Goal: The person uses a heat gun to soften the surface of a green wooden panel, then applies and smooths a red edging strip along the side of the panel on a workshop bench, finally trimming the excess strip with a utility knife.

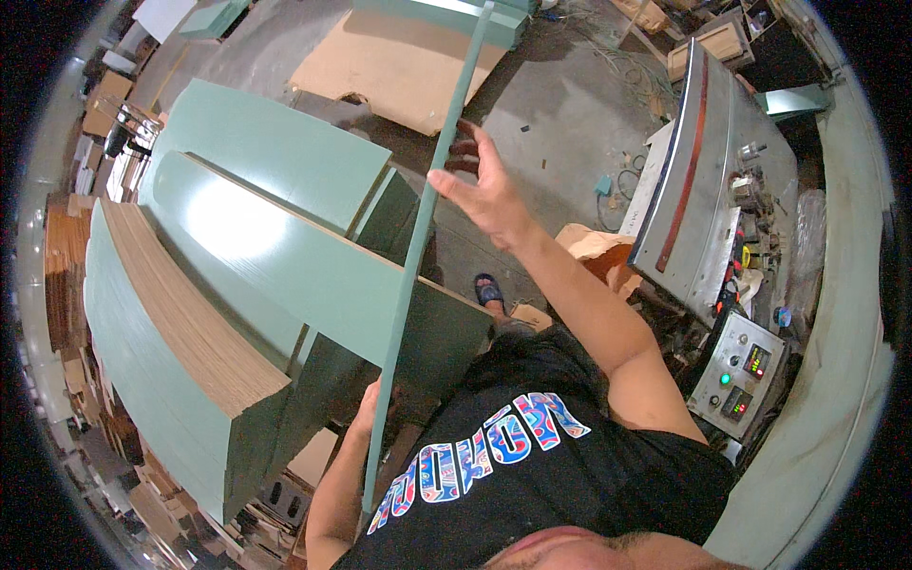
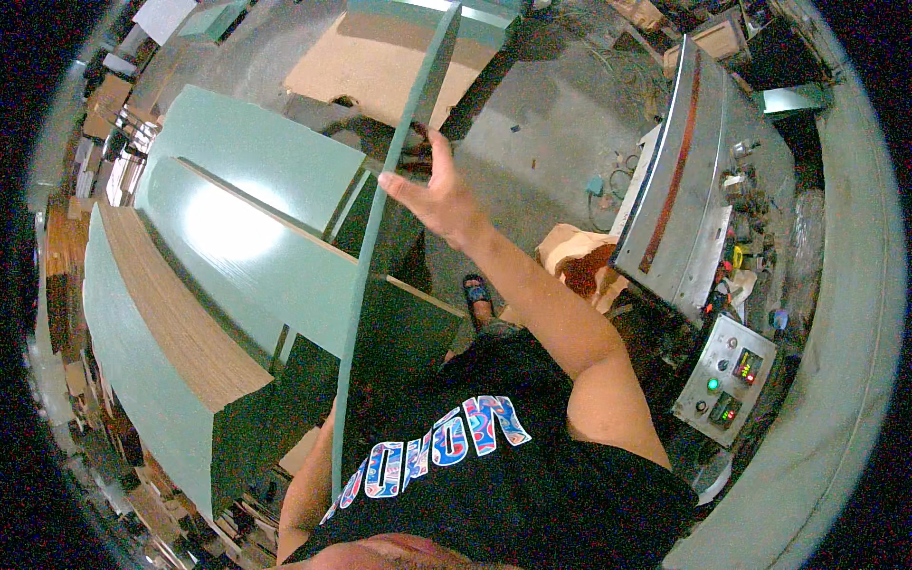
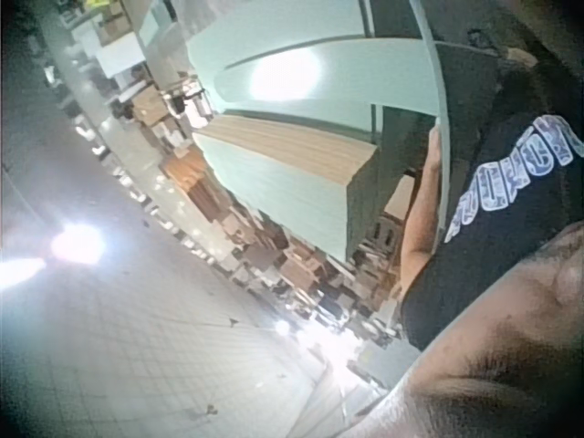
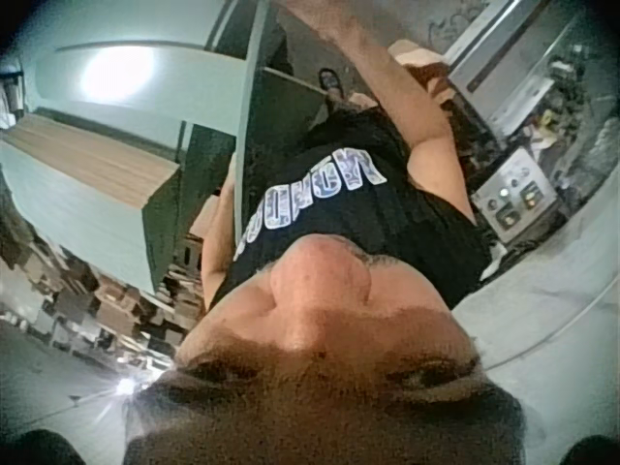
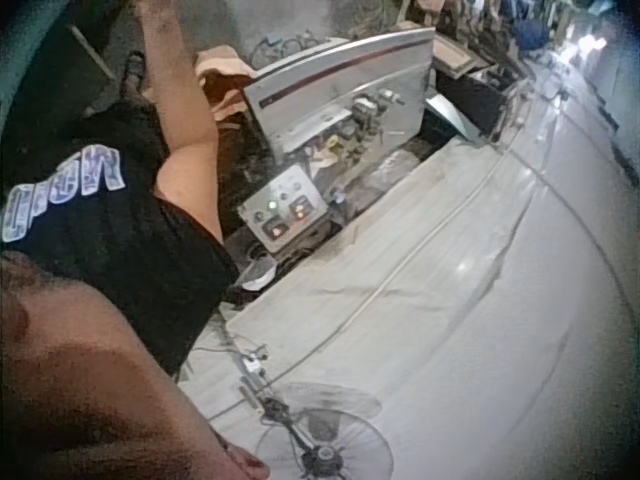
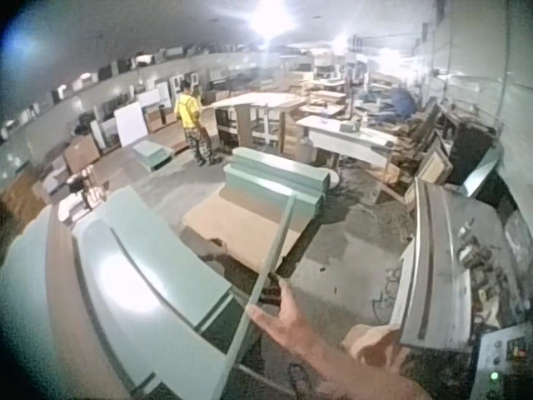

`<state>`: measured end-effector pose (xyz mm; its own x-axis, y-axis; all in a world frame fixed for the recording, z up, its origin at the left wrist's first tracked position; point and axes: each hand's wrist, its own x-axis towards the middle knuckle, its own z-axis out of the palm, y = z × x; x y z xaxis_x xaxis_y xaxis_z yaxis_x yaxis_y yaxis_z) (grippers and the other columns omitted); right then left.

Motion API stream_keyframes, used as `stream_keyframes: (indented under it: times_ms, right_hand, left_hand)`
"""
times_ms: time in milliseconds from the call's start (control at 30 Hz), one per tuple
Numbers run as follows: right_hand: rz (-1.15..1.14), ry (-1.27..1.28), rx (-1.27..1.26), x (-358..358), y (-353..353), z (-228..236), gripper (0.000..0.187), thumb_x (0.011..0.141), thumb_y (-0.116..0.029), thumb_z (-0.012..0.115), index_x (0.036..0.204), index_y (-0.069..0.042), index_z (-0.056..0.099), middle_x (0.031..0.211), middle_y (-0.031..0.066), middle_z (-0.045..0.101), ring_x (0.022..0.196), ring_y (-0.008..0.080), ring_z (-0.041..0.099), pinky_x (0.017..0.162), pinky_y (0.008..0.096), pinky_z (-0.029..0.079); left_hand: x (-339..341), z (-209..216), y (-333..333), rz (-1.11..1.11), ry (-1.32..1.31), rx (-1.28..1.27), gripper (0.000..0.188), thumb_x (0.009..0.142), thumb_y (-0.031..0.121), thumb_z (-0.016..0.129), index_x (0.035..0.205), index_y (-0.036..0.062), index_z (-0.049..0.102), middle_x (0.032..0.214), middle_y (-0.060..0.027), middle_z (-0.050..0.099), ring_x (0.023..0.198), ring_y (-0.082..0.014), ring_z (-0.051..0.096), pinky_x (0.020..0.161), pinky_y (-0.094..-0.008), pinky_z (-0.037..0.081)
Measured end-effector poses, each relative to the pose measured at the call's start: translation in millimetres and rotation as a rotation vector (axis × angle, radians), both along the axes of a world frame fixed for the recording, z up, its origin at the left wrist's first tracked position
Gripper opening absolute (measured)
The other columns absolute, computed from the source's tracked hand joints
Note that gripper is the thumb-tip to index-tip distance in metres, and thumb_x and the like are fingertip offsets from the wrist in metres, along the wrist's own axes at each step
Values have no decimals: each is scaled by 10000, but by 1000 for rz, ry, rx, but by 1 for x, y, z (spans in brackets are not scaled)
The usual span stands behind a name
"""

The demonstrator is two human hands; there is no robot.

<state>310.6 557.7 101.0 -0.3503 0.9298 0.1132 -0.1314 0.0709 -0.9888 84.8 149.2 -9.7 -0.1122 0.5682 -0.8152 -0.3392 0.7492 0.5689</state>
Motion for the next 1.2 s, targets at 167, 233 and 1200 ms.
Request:
stream_keyframes:
  times_ms: [167, 233, 1200]
  right_hand:
    - [59, 160, -176, -8, -28, 0, 908, 985, -404, 805, 1623, 7, 307, 1469, 151, 543, 1375, 267, 526, 1203, 416, 416]
    - [46, 193, -282, -13, -34, -25, 894, 1005, -432, 789, 1621, 3, 307, 1500, 154, 561, 1400, 261, 520, 1196, 405, 426]
    - [628, 589, -590, -23, 4, -1, 597, 1039, -542, 699, 1403, -118, 487, 1253, 77, 624, 1208, 234, 677, 1016, 449, 589]
  left_hand:
    - [-1, -28, -13, 76, -22, -119, 505, 1114, 573, 483, 978, 126, 676, 796, 80, 502, 746, -78, 480, 680, -289, 402]
    - [-4, -30, -20, 112, -16, -155, 516, 1112, 580, 480, 987, 120, 677, 803, 75, 518, 752, -80, 489, 686, -293, 408]
    - [57, 165, 61, -164, 329, 234, 666, 1111, 658, 453, 1085, 33, 683, 886, -23, 670, 771, -127, 605, 699, -323, 509]
